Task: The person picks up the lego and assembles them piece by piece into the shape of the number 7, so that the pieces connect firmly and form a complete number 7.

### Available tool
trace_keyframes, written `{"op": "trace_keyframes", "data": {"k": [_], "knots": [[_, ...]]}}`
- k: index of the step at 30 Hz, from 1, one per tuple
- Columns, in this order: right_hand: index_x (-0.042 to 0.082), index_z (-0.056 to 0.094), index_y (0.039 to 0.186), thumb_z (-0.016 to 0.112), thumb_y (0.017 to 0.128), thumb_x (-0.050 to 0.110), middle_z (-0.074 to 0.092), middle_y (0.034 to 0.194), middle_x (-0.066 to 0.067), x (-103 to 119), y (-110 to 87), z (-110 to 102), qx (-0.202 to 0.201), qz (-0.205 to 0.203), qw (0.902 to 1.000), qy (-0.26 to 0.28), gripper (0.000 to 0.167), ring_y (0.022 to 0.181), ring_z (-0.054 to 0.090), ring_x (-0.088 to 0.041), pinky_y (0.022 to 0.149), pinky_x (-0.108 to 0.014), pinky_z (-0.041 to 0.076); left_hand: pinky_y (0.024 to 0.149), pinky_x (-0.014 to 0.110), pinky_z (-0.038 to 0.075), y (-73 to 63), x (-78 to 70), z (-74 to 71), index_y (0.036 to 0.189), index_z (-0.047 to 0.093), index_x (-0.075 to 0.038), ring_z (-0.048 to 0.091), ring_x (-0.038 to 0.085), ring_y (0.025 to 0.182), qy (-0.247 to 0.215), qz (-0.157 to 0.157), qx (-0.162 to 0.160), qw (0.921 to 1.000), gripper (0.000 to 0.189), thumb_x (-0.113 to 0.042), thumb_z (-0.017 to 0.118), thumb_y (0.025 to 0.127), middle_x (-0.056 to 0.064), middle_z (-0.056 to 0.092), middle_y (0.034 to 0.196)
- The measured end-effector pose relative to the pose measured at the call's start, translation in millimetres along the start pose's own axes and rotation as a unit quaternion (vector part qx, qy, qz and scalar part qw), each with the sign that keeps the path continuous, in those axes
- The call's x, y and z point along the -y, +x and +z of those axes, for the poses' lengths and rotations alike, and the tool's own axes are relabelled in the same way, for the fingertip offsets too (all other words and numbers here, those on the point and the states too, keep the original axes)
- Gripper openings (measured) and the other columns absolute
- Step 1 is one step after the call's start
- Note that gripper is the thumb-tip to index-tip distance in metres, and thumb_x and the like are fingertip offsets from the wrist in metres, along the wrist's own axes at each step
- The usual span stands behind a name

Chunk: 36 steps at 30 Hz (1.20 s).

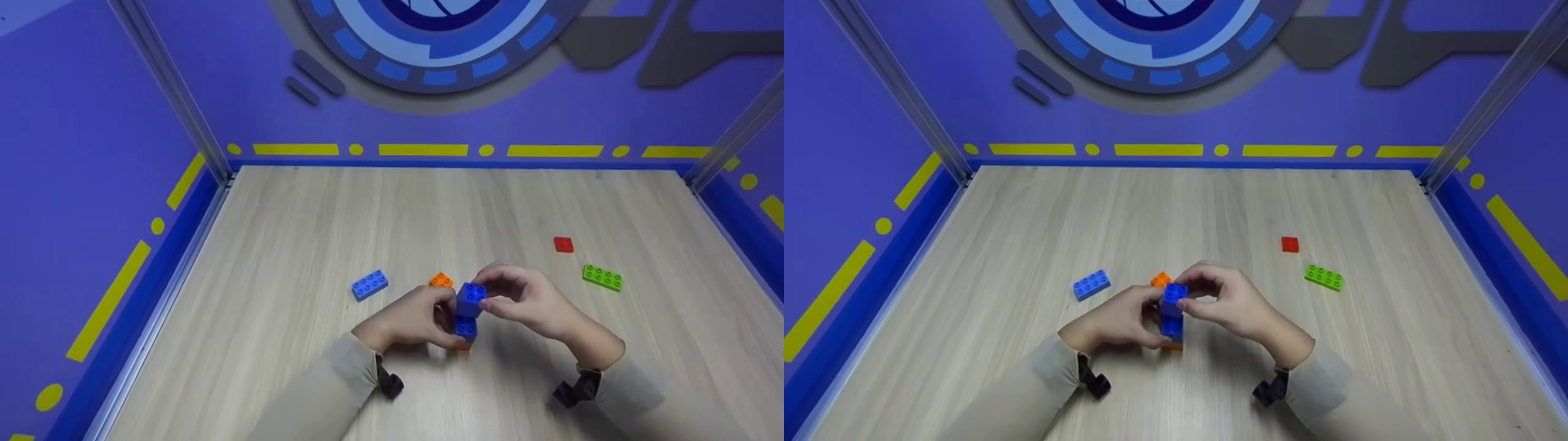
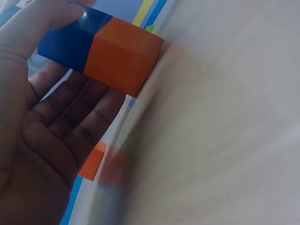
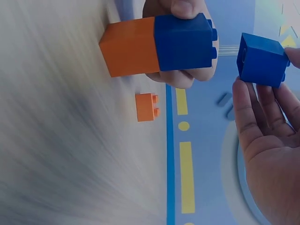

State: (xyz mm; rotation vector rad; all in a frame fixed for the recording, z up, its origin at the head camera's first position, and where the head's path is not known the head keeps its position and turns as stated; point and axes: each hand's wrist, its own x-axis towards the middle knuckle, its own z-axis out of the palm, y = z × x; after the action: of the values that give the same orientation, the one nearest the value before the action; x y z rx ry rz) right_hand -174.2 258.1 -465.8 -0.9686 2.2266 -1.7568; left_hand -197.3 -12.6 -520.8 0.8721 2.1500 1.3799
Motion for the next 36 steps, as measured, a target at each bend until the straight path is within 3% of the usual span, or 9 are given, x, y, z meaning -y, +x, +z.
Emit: {"op": "trace_keyframes", "data": {"k": [8, 18, 29, 36], "knots": [[0.003, 0.077, 0.126, 0.079, 0.101, -0.002, 0.076, 0.118, -0.006, -5.3, -7.5, 5.7, 0.013, 0.001, 0.9999, -0.011, 0.026, 0.107, 0.077, -0.021, 0.099, -0.025, 0.064, 0.089, 0.020, 0.064, -0.6, 0.5, 0.9, 0.100, 0.071, -0.015, 0.081, 0.013, 0.097, -0.008, -0.005, -0.007, 0.9999, 0.039, -0.024, 0.104, 0.081, -0.009, 0.080, 0.107], [0.004, 0.078, 0.126, 0.080, 0.101, -0.001, 0.077, 0.117, -0.011, -12.9, -11.7, 12.2, 0.006, -0.013, 0.9999, -0.008, 0.026, 0.106, 0.076, -0.024, 0.099, -0.026, 0.065, 0.087, 0.019, 0.063, 0.7, 1.2, -0.6, 0.100, 0.073, -0.014, 0.076, 0.000, 0.092, -0.003, 0.003, -0.004, 1.0000, 0.036, -0.021, 0.104, 0.082, -0.012, 0.077, 0.104], [-0.007, 0.079, 0.123, 0.077, 0.094, -0.017, 0.079, 0.124, 0.000, -22.2, -19.0, 25.1, -0.045, -0.050, 0.9977, 0.012, 0.030, 0.114, 0.076, -0.010, 0.101, -0.023, 0.064, 0.086, 0.019, 0.062, 0.3, 0.4, -0.4, 0.098, 0.074, -0.016, 0.075, 0.001, 0.090, -0.004, -0.008, -0.008, 0.9999, 0.035, -0.024, 0.104, 0.082, -0.014, 0.077, 0.102], [-0.004, 0.080, 0.124, 0.076, 0.093, -0.020, 0.078, 0.124, -0.014, -22.6, -20.7, 27.5, -0.043, -0.085, 0.9953, 0.017, 0.035, 0.117, 0.075, -0.010, 0.104, -0.022, 0.063, 0.089, 0.018, 0.061, 0.1, 1.7, -1.2, 0.099, 0.075, -0.016, 0.073, -0.002, 0.093, 0.003, -0.010, -0.009, 0.9999, 0.035, -0.026, 0.104, 0.082, -0.014, 0.077, 0.106]]}}
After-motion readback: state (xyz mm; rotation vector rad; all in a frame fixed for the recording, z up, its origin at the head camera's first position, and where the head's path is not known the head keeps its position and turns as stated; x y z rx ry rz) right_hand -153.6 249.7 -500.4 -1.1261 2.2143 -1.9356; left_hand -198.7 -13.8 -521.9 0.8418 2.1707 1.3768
